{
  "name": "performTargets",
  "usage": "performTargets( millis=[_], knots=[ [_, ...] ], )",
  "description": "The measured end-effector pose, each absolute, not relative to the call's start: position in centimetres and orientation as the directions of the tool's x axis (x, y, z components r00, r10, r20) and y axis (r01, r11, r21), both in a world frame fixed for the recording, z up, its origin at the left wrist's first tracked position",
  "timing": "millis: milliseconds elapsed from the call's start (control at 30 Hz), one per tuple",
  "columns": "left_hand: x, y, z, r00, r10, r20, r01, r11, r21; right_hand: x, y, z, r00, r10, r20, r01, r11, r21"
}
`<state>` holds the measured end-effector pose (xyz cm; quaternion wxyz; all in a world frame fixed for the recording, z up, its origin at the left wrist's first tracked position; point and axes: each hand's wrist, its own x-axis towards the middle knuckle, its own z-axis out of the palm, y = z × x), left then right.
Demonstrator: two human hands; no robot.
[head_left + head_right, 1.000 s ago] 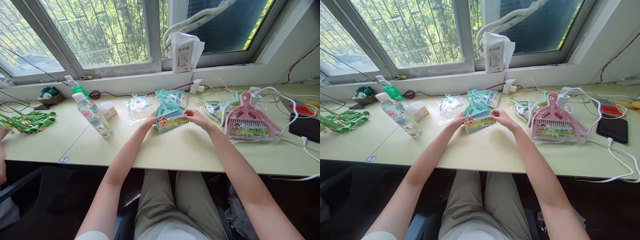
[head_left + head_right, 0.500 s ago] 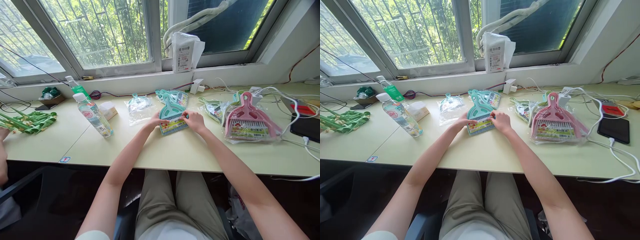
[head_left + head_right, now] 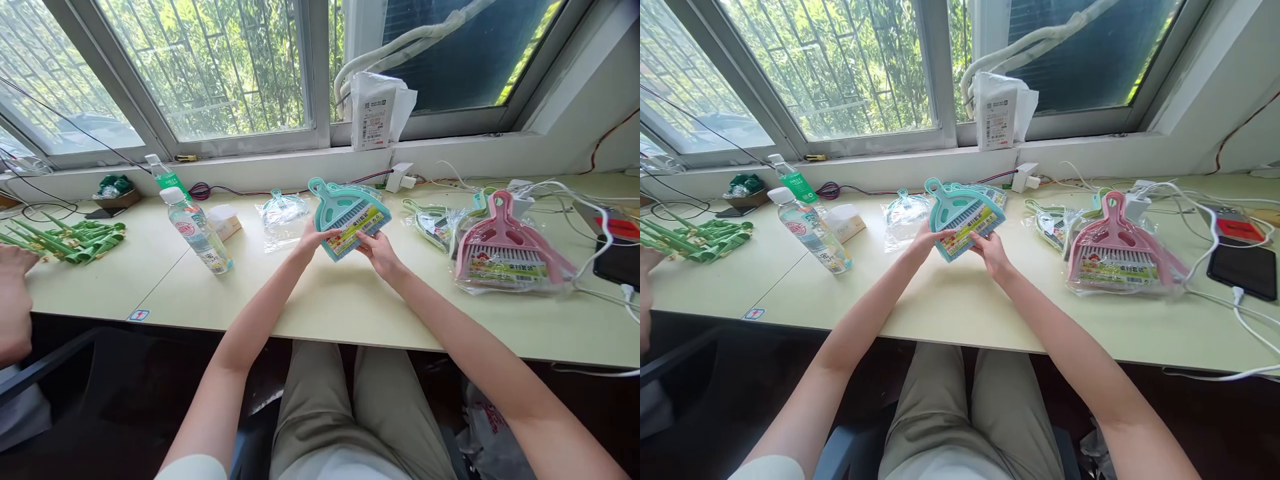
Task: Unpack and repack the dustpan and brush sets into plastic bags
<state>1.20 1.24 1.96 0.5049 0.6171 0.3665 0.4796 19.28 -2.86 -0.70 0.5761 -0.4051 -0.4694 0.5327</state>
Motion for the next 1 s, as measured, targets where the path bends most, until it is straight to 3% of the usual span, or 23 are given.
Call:
performTargets(
  millis=[67,133,233,300,367,567,767,933,1000],
  knots=[
    [0.9,1.4,2.1,0.281,0.945,0.165,0.119,-0.205,0.971,19.3,-2.8,-0.8,0.055,0.997,0.046,-0.351,0.062,-0.934],
    [0.3,1.7,1.9,0.183,0.969,0.166,0.37,-0.224,0.901,19.8,-2.8,-0.7,0.095,0.996,0.001,-0.398,0.039,-0.917],
    [-1.5,2.4,1.0,0.026,0.95,0.312,0.772,-0.217,0.597,20.5,-2.7,-0.7,0.134,0.99,-0.047,-0.417,0.013,-0.909],
    [-2.7,3.0,0.2,0.059,0.96,0.272,0.9,-0.169,0.402,20.8,-2.7,-0.6,0.153,0.985,-0.077,-0.425,-0.005,-0.905],
    [-3.6,3.5,-0.4,0.117,0.98,0.162,0.937,-0.163,0.309,20.8,-2.7,-0.6,0.164,0.981,-0.104,-0.424,-0.025,-0.905],
    [-3.4,4.1,0.1,0.255,0.957,0.135,0.881,-0.288,0.376,21.0,-2.7,-0.4,0.098,0.985,-0.139,-0.357,-0.095,-0.929],
    [-3.6,4.5,0.2,0.137,0.974,0.18,0.816,-0.214,0.537,21.1,-2.7,0.1,0.07,0.967,-0.245,-0.294,-0.215,-0.931],
    [-4.7,4.8,0.0,0.132,0.975,0.178,0.829,-0.207,0.519,21.3,-2.7,0.3,0.076,0.96,-0.27,-0.261,-0.242,-0.935],
    [-4.6,4.7,0.2,0.085,0.963,0.257,0.833,-0.21,0.511,21.6,-2.6,0.3,0.074,0.964,-0.256,-0.247,-0.231,-0.941]
  ],
)
